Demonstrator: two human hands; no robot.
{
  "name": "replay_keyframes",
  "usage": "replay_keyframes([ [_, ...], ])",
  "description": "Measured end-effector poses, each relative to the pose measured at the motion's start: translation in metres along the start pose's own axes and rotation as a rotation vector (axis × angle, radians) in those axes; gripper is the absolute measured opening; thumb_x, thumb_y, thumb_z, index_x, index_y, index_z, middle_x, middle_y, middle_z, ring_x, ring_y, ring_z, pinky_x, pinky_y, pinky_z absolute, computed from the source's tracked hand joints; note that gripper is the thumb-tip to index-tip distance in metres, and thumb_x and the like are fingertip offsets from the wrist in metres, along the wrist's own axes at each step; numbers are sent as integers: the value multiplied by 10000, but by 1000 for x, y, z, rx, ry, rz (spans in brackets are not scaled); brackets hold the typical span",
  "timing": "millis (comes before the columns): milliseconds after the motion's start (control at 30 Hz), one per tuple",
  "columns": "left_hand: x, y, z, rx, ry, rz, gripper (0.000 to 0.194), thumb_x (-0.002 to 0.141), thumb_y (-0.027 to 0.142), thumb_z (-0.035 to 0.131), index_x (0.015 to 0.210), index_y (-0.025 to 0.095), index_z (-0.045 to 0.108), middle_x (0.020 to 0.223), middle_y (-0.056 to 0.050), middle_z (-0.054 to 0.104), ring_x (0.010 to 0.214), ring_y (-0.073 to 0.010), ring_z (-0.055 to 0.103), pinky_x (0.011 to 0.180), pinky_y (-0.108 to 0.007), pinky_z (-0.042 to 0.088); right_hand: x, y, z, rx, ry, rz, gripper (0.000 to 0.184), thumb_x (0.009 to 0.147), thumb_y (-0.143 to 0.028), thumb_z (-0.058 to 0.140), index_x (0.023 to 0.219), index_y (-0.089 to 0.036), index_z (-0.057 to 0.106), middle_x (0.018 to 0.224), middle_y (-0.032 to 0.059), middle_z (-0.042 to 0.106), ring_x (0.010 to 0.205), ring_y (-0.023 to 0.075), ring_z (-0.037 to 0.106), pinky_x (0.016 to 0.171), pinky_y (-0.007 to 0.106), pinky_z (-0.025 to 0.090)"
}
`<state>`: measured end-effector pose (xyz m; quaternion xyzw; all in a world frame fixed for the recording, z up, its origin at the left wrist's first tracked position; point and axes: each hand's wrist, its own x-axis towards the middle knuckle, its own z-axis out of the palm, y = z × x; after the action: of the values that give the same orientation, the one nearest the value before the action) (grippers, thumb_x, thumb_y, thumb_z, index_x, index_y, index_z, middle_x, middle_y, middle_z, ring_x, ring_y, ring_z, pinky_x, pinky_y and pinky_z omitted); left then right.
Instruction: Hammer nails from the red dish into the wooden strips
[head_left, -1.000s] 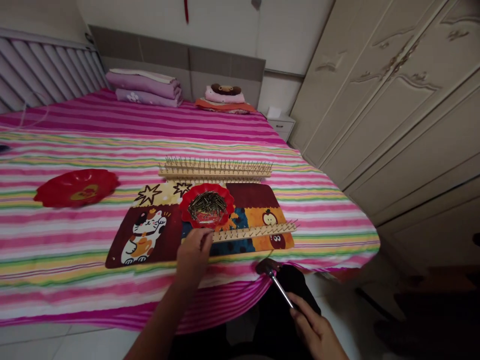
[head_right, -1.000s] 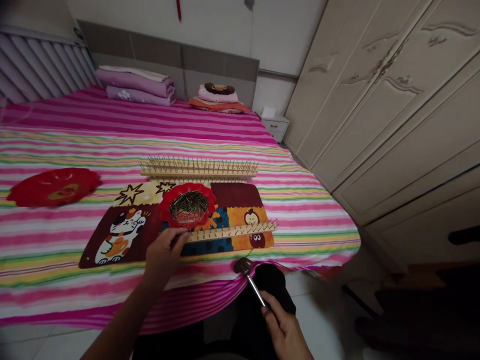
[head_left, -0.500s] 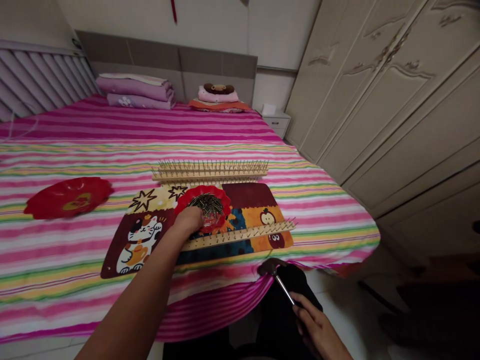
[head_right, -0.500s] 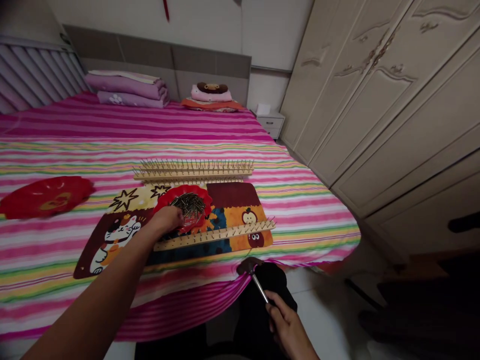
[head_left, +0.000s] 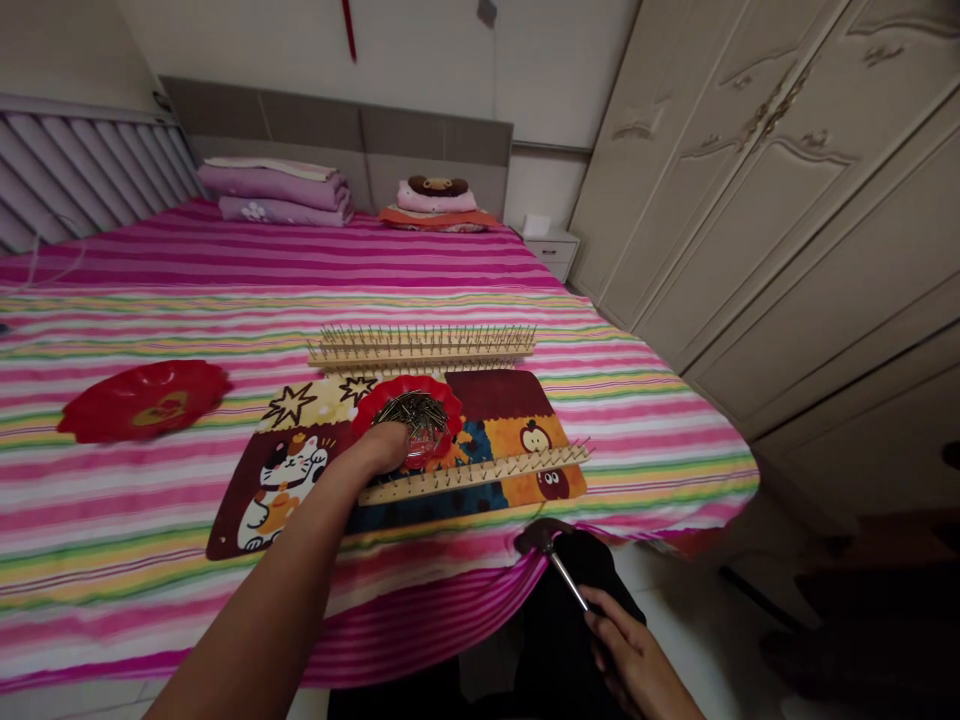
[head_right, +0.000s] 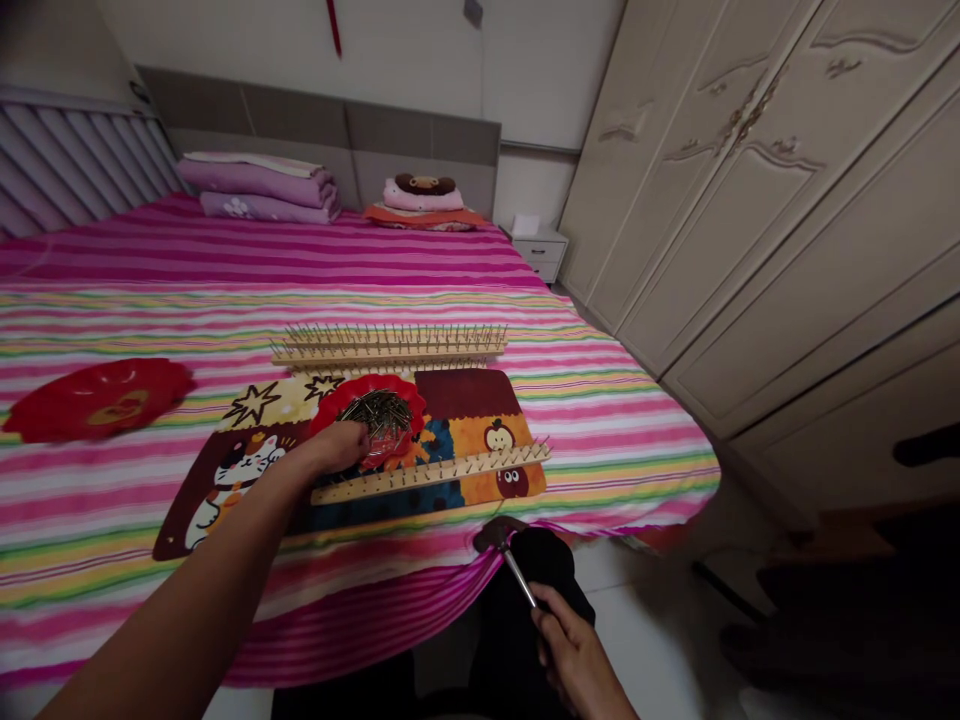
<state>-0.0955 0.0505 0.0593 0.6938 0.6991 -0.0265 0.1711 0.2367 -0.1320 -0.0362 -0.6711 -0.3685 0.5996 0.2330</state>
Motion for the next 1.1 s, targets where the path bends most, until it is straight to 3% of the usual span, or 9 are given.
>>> replay_keyframes([
  [133, -3, -4, -2, -42, 8, 5, 146, 638, 164, 529, 698, 198, 657, 764, -88, 708, 716, -191, 640, 625, -241, 447, 1, 2, 0, 16, -14, -15, 701, 687, -551, 460, 1267, -160, 411, 460, -109, 401, 298, 41, 244, 320, 173, 119],
  [300, 2, 4, -4, -85, -5, -24, 97, 579, 183, 560, 482, 192, 564, 458, -40, 572, 457, -152, 525, 497, -244, 396, 0, 0, 1, -19, -6, -12, 714, 680, -557, 446, 1269, -156, 415, 464, -105, 405, 284, 46, 260, 307, 174, 134],
  [400, 2, 10, -4, -132, 40, -33, 125, 593, 225, 569, 473, 195, 552, 384, -17, 494, 375, -121, 437, 444, -238, 360, 0, -2, 2, -13, 13, -4, 735, 655, -573, 457, 1257, -152, 439, 456, -99, 400, 283, 51, 267, 306, 173, 133],
  [500, -3, 8, -8, -193, 112, -19, 112, 629, 242, 554, 529, 195, 572, 407, -8, 504, 377, -106, 422, 436, -223, 353, 0, -3, 2, -7, 18, -8, 723, 648, -571, 471, 1246, -164, 462, 460, -95, 405, 284, 52, 271, 307, 170, 134],
  [633, -19, -9, -16, -280, 266, -29, 137, 698, 234, 493, 715, 171, 612, 611, -37, 622, 537, -128, 534, 537, -229, 418, 0, -2, 1, -6, 8, -11, 693, 659, -552, 473, 1245, -181, 477, 474, -95, 412, 290, 49, 278, 308, 163, 153],
  [733, -43, -20, -16, -697, 391, -34, 270, 679, 330, 567, 875, 155, 629, 717, -32, 659, 629, -136, 590, 600, -242, 467, -2, -3, 2, 2, 21, -22, 672, 662, -543, 471, 1225, -178, 507, 470, -92, 404, 296, 48, 268, 313, 158, 149],
  [867, -82, -17, 6, -1196, 374, -68, 399, 537, 465, 719, 785, 159, 656, 675, -22, 673, 618, -142, 608, 613, -263, 503, -6, -7, 4, -22, 46, -12, 672, 663, -542, 457, 1223, -175, 513, 459, -93, 389, 296, 59, 282, 317, 171, 147],
  [967, -98, -6, 37, -1273, 406, -143, 394, 523, 477, 733, 747, 162, 653, 657, -16, 675, 608, -137, 609, 610, -258, 503, -8, -10, 4, -40, 41, -12, 687, 661, -545, 450, 1230, -164, 501, 462, -92, 395, 296, 63, 282, 318, 181, 153],
  [1100, -94, 9, 74, -1227, 497, -252, 330, 589, 455, 667, 766, 176, 664, 676, -12, 690, 652, -144, 628, 651, -263, 504, -10, -12, 5, -41, 60, -18, 667, 673, -534, 450, 1222, -161, 511, 470, -88, 397, 302, 63, 284, 324, 184, 155],
])
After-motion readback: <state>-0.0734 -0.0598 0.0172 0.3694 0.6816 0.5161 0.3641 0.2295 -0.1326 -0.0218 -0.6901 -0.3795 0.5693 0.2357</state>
